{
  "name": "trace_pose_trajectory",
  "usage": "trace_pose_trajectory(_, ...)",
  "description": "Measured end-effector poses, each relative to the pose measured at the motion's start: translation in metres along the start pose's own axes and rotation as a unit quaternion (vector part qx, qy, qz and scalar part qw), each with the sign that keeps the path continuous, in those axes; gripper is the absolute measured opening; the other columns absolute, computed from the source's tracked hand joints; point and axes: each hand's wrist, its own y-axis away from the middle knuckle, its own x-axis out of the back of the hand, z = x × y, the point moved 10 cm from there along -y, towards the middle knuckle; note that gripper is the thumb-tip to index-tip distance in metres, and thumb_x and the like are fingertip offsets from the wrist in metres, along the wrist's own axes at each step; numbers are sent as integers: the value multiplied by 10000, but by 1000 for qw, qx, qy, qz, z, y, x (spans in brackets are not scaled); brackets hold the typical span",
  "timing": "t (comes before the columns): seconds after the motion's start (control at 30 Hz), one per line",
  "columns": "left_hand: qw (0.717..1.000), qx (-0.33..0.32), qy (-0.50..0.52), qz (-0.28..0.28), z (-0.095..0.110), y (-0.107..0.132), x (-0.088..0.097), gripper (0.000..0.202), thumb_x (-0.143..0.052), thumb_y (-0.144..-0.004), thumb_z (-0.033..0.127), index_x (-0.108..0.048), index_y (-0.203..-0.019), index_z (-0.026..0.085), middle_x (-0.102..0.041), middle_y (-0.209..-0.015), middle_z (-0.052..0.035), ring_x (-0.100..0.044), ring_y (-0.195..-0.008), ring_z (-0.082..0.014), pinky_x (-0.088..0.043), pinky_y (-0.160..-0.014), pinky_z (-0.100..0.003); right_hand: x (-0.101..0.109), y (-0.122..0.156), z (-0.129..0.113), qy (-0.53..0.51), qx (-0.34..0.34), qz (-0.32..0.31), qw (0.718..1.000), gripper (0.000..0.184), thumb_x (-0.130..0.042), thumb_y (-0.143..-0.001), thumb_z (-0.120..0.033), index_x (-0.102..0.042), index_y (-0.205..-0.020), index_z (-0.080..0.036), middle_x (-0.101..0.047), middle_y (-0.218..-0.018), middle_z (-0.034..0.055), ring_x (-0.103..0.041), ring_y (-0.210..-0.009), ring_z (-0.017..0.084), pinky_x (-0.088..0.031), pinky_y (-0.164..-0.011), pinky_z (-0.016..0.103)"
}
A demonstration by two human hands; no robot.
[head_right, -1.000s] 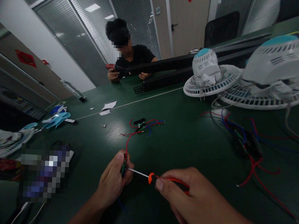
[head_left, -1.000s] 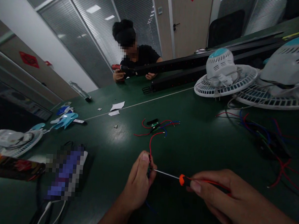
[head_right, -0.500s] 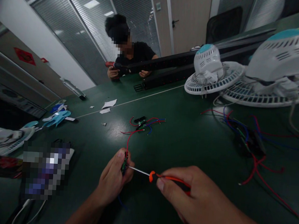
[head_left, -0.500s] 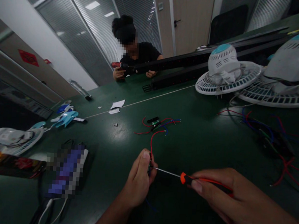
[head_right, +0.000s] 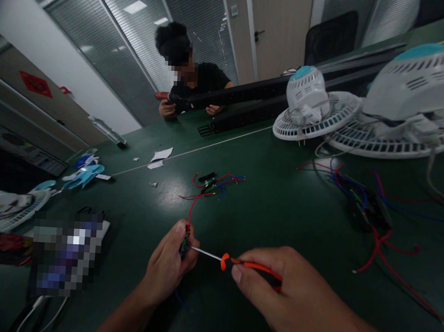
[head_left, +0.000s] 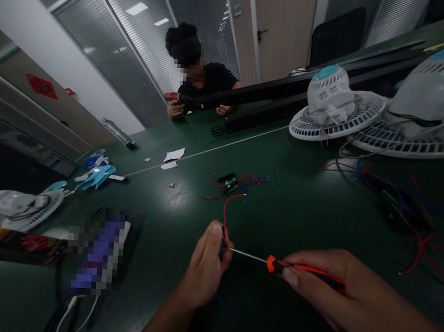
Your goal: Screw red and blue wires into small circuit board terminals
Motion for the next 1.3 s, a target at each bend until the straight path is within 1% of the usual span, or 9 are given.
trace_pose_trajectory(0.2, 1000, 0, -21, 8, 1, 1, 0, 401, -470, -856, 596, -508, -739, 214, -431, -474, 72, -378, -408, -92, -334, -426, -191, 4, -1, -3, -17, 7, 21, 1000, 379, -451, -900, -426, -534, -592, -221, -357, -495, -68, -373, -457, 111, -292, -434, 243)
trace_pose_trajectory(0.3, 998, -18, -61, -22, 4, 1, -8, 447, -341, -913, 582, -498, -723, 209, -451, -469, 56, -369, -404, -103, -309, -406, -202, 16, -2, 2, -81, -1, 69, 994, 263, -544, -850, -431, -658, -762, -211, -425, -515, -64, -393, -457, 101, -278, -414, 224)
trace_pose_trajectory(0.4, 993, -81, -80, -44, 20, 2, -15, 424, -332, -942, 518, -545, -770, 193, -558, -663, -5, -482, -561, -133, -401, -528, -235, 28, -4, 21, -215, -49, 124, 967, 277, -631, -793, -454, -655, -932, -215, -464, -482, -79, -377, -390, 78, -235, -368, 192)
trace_pose_trajectory(0.57, 956, -206, -208, 3, 58, 10, -12, 298, -557, -867, 437, -688, -775, 186, -523, -755, -15, -514, -725, -167, -407, -691, -260, 39, -5, 29, -282, -57, 162, 944, 274, -645, -793, -468, -613, -773, -197, -479, -441, -84, -355, -342, 49, -227, -343, 160)
trace_pose_trajectory(0.77, 972, -140, -184, -31, 41, 5, -12, 224, -637, -809, 363, -719, -874, 165, -629, -650, -14, -566, -579, -148, -430, -584, -259, 54, 0, 26, -270, -38, 208, 939, 253, -692, -759, -421, -644, -701, -180, -476, -402, -74, -359, -326, 56, -223, -330, 170)
trace_pose_trajectory(0.93, 984, -83, -123, -103, 21, -2, -20, 193, -663, -779, 283, -620, -929, 169, -724, -772, -73, -673, -689, -195, -498, -662, -322, 84, 9, 22, -257, -5, 294, 921, 226, -691, -729, -396, -633, -660, -189, -450, -404, -73, -335, -355, 64, -225, -343, 194)
trace_pose_trajectory(1.0, 970, -118, -185, -106, 26, -3, -23, 138, -650, -782, 270, -627, -894, 192, -724, -826, -73, -669, -756, -209, -493, -721, -364, 93, 13, 21, -244, 3, 316, 917, 209, -695, -713, -396, -640, -681, -198, -462, -426, -67, -351, -371, 74, -226, -347, 203)
trace_pose_trajectory(1.17, 867, -236, -436, -46, 45, -1, -26, 116, -699, -725, 264, -728, -836, 278, -649, -1113, -55, -521, -1084, -305, -336, -924, -523, 98, 20, 16, -173, 8, 321, 931, 222, -742, -672, -422, -693, -754, -222, -508, -498, -44, -421, -436, 105, -285, -378, 228)
trace_pose_trajectory(1.3, 865, -235, -440, -59, 44, -2, -24, 439, -767, -654, 357, -660, -1076, 307, -622, -1191, -48, -468, -1141, -318, -299, -947, -505, 104, 23, -12, -86, 4, 337, 938, 214, -747, -677, -435, -718, -730, -229, -477, -484, -41, -401, -440, 119, -273, -383, 253)
